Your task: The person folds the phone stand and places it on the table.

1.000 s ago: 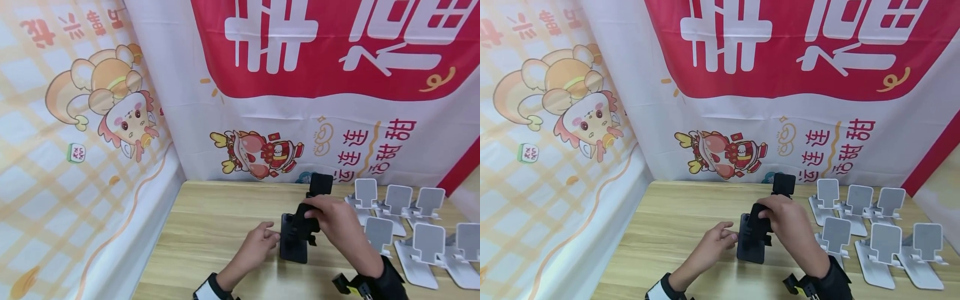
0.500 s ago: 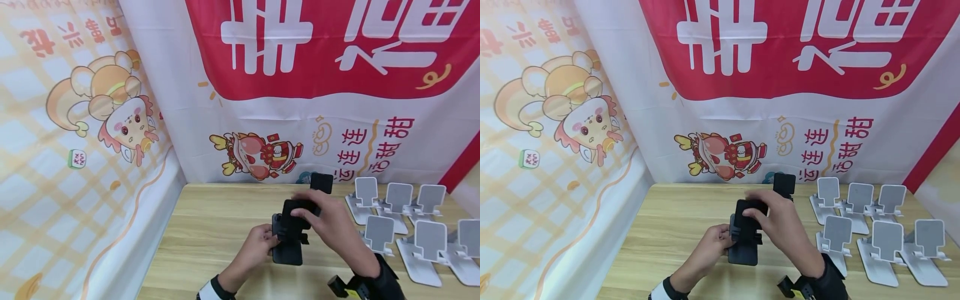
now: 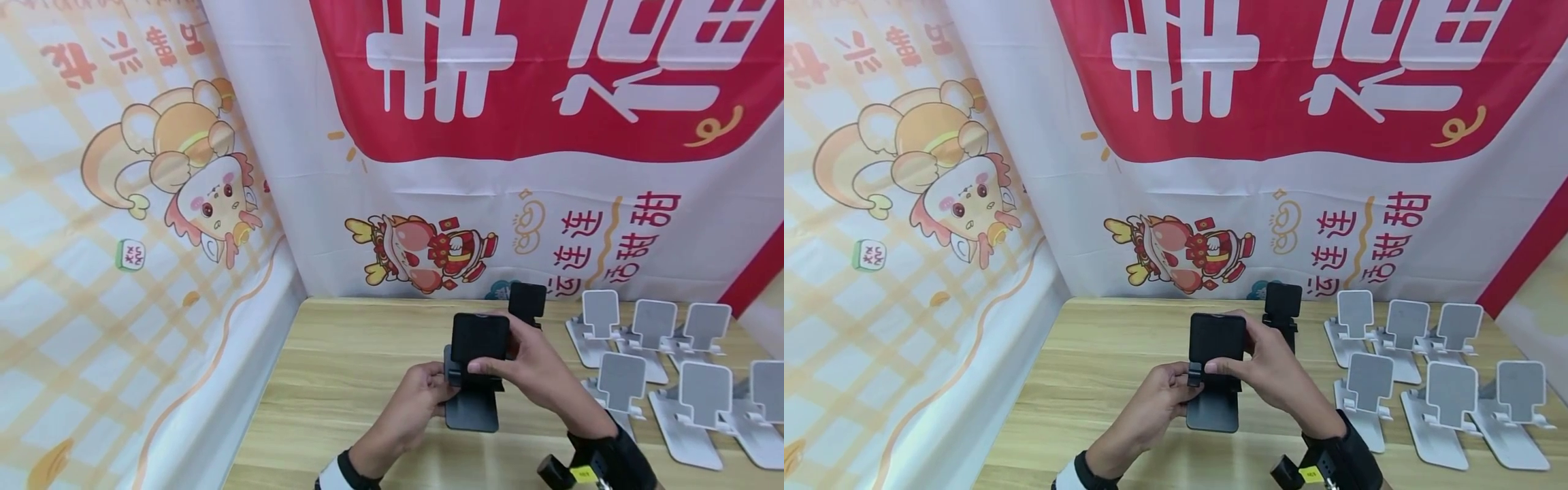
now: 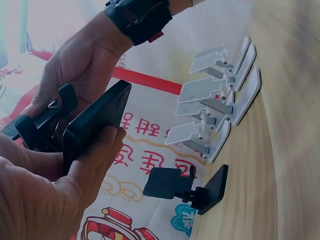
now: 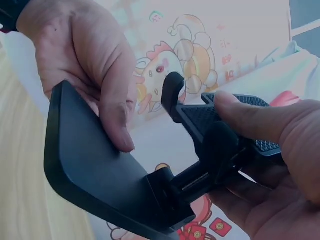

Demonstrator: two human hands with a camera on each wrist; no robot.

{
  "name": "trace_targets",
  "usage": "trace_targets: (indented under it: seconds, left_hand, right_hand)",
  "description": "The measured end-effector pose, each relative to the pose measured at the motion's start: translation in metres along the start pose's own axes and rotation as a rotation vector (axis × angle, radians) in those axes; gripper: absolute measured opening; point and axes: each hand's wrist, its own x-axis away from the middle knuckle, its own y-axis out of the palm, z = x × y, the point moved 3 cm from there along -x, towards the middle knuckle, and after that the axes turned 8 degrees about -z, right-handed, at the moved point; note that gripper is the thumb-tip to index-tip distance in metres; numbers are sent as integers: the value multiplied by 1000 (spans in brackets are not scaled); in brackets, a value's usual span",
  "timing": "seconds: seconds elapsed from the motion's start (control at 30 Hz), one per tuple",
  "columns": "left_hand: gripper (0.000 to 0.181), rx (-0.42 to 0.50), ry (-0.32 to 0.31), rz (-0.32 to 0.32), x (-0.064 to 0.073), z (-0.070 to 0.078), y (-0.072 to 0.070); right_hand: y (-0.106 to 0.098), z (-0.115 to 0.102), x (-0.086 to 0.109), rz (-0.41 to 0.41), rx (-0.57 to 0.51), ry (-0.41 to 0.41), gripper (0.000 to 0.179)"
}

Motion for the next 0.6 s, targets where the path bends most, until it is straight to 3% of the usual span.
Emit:
trace_targets:
  seconds: [0.2, 0.43, 0.6]
  left_hand:
    - [34, -22, -15, 9, 2, 4, -1]
    - [39, 32, 4, -81, 5, 6, 7]
    - [39, 44, 5, -80, 5, 6, 9]
  right_hand:
    - [1, -2, 0, 27, 77, -7, 64]
    - [0, -2, -4, 193, 234, -87, 44]
    - [1, -4, -4, 240, 264, -125, 41]
